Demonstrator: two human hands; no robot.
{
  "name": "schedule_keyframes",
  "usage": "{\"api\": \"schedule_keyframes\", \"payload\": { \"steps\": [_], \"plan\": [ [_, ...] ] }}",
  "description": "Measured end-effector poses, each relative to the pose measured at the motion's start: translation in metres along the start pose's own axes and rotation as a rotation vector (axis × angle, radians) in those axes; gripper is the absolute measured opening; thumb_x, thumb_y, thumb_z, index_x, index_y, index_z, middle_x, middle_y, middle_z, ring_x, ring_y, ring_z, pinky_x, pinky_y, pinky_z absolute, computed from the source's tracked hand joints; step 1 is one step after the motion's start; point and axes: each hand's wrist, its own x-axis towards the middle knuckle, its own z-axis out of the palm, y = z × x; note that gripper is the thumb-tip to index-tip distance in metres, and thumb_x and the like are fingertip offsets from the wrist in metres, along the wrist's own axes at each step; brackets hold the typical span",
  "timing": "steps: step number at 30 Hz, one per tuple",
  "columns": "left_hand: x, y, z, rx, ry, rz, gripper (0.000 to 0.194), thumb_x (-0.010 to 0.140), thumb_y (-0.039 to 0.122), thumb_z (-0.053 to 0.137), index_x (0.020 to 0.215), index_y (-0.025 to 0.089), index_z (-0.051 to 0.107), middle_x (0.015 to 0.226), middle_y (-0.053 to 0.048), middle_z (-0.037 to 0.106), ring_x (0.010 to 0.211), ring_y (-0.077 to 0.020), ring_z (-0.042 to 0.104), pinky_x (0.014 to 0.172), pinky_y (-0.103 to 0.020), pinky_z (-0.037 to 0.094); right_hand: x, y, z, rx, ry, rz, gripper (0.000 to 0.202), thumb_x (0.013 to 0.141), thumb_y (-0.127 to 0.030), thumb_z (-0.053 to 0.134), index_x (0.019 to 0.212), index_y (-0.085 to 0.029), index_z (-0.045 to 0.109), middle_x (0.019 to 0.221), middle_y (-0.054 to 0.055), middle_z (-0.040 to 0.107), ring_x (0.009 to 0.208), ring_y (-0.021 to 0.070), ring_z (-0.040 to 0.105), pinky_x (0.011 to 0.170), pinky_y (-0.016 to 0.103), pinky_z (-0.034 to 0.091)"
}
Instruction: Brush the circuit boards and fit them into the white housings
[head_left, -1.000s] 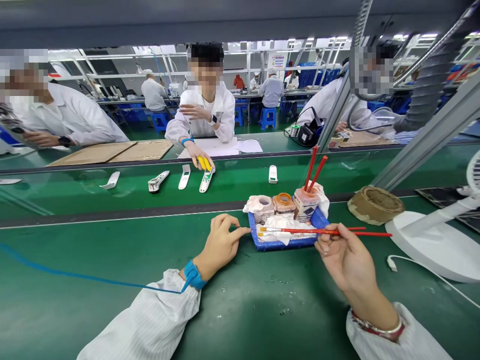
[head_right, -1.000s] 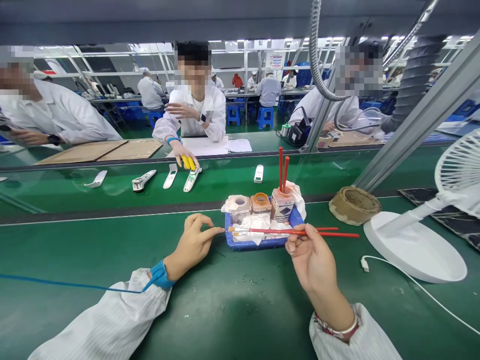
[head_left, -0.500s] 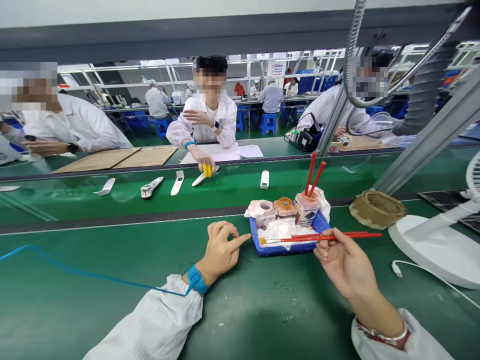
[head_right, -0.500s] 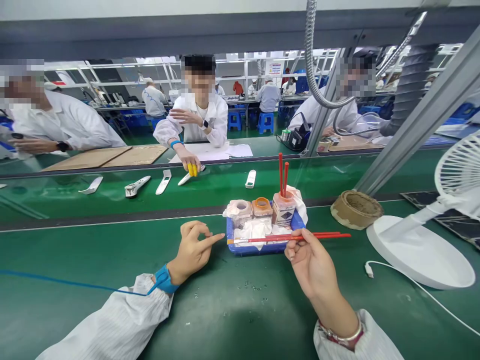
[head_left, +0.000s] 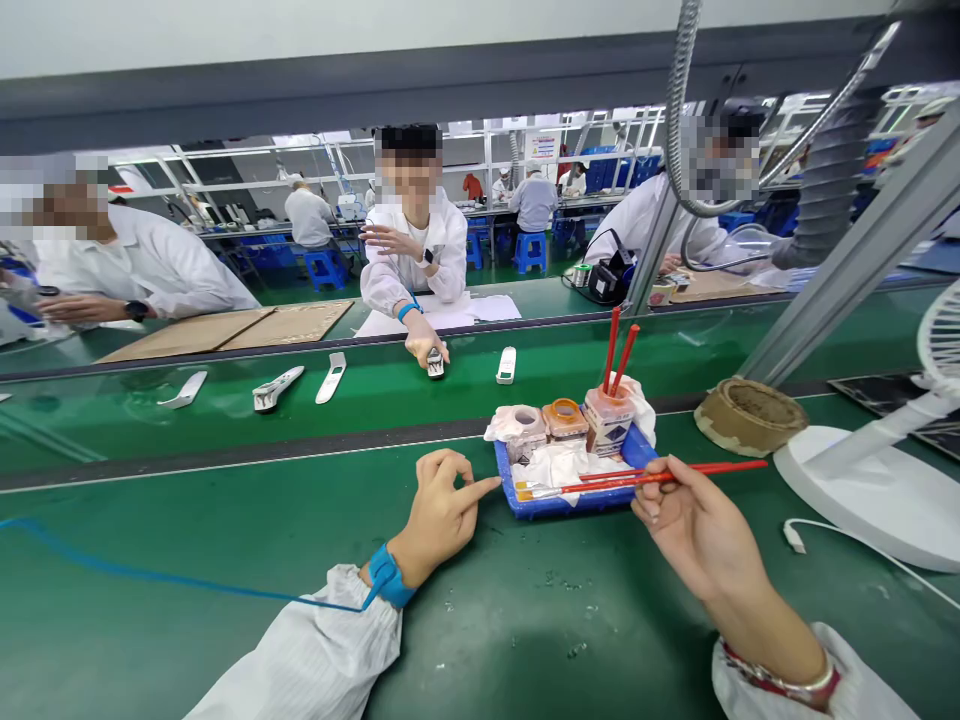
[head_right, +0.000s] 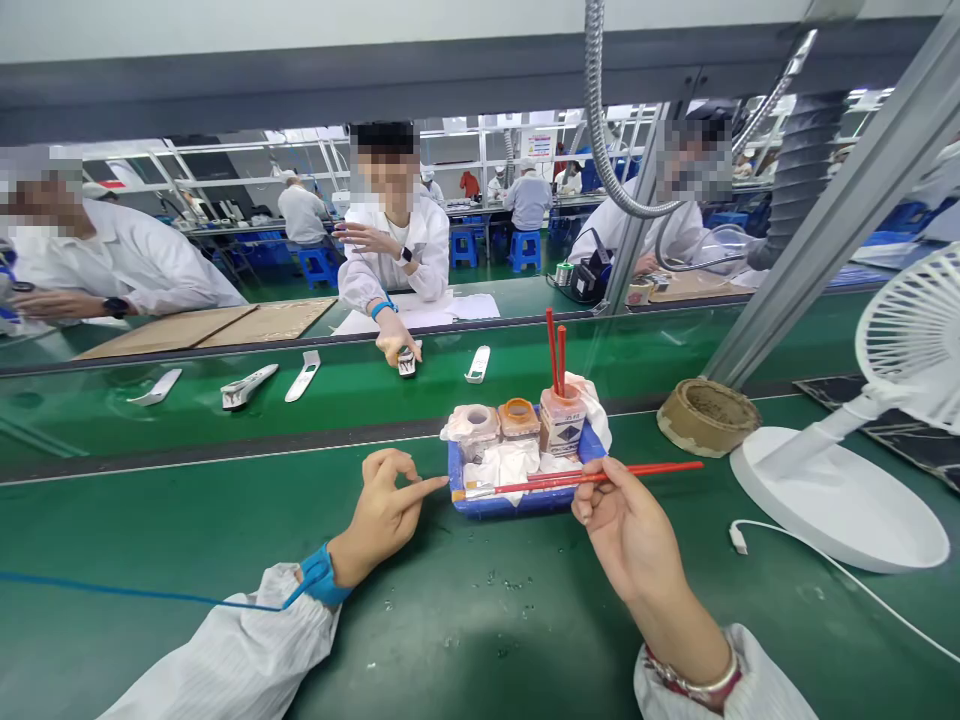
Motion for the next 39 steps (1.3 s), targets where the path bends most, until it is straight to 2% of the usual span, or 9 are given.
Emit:
{"api": "schedule_keyframes", "payload": {
  "steps": [8, 15, 22, 32, 39],
  "plan": [
    [0.001, 0.008, -0.003, 0.137, -0.085, 0.044, 0.043, 0.071, -0.002, 0.045, 0.099, 0.023, 0.066, 0.087, -0.008, 0.050, 0.095, -0.0246, 0.041, 0.081, -0.044, 0.035, -0.001, 0.004, 0.002, 0.006, -0.010, 0.009, 0.016, 0.067, -0.029, 0.068, 0.069, -0.015, 0.061, 0.057, 0.000, 0.052, 0.052, 0.0094, 0.047, 0.045, 0.020, 0.041],
    [-0.001, 0.015, -0.004, 0.103, -0.002, 0.061, 0.035, 0.072, 0.009, 0.052, 0.103, 0.022, 0.064, 0.085, -0.007, 0.054, 0.094, -0.0240, 0.046, 0.082, -0.043, 0.037, 0.003, 0.004, -0.002, 0.038, -0.011, 0.030, 0.014, 0.067, -0.028, 0.067, 0.067, -0.015, 0.061, 0.054, 0.000, 0.050, 0.051, 0.0096, 0.045, 0.044, 0.020, 0.042],
    [-0.001, 0.018, -0.006, 0.060, -0.137, 0.060, 0.046, 0.073, 0.012, 0.052, 0.117, 0.024, 0.056, 0.101, -0.008, 0.056, 0.099, -0.0254, 0.044, 0.085, -0.045, 0.035, 0.004, 0.006, -0.006, 0.058, -0.007, 0.056, 0.012, 0.067, -0.026, 0.067, 0.068, -0.015, 0.061, 0.056, 0.000, 0.050, 0.051, 0.0095, 0.045, 0.043, 0.021, 0.044],
    [-0.002, 0.016, -0.006, 0.026, -0.041, 0.058, 0.037, 0.072, 0.010, 0.052, 0.106, 0.021, 0.061, 0.094, -0.008, 0.057, 0.097, -0.0250, 0.045, 0.082, -0.044, 0.037, 0.007, 0.008, -0.006, 0.092, 0.039, 0.103, 0.011, 0.065, -0.023, 0.067, 0.069, -0.015, 0.060, 0.058, 0.000, 0.047, 0.051, 0.0095, 0.043, 0.041, 0.021, 0.044],
    [0.002, 0.014, 0.003, 0.037, -0.011, 0.037, 0.023, 0.078, 0.009, 0.053, 0.096, 0.020, 0.062, 0.092, -0.006, 0.058, 0.096, -0.0219, 0.046, 0.081, -0.041, 0.037, 0.002, 0.011, -0.004, 0.113, 0.049, 0.113, 0.011, 0.067, -0.022, 0.066, 0.071, -0.015, 0.059, 0.056, 0.001, 0.046, 0.050, 0.0095, 0.042, 0.040, 0.022, 0.044]
  ]
}}
